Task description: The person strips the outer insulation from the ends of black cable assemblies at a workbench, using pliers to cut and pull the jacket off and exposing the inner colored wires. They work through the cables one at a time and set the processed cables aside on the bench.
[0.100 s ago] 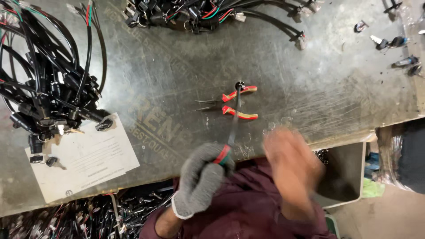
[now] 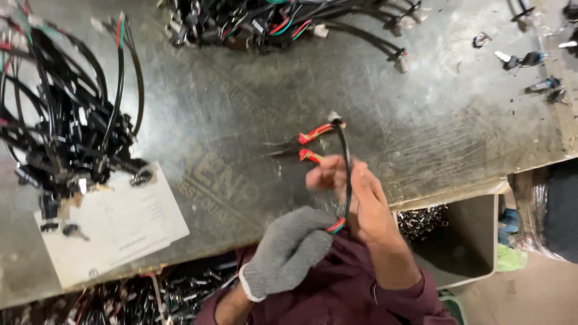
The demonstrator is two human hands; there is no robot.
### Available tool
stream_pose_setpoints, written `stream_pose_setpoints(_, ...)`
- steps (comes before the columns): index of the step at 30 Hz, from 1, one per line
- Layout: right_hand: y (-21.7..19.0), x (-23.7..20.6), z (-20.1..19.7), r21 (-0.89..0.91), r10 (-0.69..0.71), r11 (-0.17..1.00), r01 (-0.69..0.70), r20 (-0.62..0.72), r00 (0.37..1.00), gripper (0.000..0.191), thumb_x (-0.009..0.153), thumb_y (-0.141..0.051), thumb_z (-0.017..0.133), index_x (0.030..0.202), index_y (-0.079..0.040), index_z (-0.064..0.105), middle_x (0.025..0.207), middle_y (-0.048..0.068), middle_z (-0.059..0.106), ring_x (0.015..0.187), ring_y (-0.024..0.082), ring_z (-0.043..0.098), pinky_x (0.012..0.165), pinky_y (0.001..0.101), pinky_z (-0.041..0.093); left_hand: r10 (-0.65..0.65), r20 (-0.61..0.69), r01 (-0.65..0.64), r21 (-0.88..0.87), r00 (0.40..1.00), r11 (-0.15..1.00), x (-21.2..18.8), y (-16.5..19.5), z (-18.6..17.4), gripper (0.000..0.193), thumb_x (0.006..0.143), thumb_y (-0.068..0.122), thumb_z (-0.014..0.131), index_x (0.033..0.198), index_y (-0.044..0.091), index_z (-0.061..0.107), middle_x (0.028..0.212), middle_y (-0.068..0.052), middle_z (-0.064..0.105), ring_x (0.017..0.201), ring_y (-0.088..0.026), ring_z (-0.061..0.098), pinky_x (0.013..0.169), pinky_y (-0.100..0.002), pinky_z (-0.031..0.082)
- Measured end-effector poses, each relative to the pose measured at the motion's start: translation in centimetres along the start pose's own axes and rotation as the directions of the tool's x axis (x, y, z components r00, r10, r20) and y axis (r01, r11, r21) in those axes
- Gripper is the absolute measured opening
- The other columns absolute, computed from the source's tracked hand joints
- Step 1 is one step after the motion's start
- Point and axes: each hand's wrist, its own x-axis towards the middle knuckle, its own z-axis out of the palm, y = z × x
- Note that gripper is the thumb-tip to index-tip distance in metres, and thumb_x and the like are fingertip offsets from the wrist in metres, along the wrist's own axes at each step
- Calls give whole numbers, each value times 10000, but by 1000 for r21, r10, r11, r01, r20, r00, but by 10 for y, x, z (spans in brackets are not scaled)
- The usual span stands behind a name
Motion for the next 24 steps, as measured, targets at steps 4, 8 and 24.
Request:
stream_pose_setpoints(4,-11,-34,19,-913,9,406,45,53,999,471,1016,-286,474,1303,78,554,931,182,650,776,306,600,671,429,453,-401,-150,277,-508,904,816,14,-24,14,248,1051,138,532,1255,31,624,1106,17,667,988,-85,601,875,-265,525)
stream_pose_setpoints(8,-48,-47,26,-93,-369,902,423,346,863,119,1038,-140,592,1141,-80,591,901,113,668,738,292,630,669,416,453,-417,-110,275,-598,902,753,22,-29,27,279,1056,116,592,1319,31,629,924,1,595,821,-109,518,710,-265,448)
stream_pose_setpoints(24,-27,1,33,-589,-242,664,461,414,877,390,902,-394,707,844,-32,574,907,163,622,895,375,630,794,467,502,-218,-551,199,-93,806,975,-11,-7,-26,227,1025,163,617,1217,46,646,947,-38,660,878,-158,612,784,-294,502)
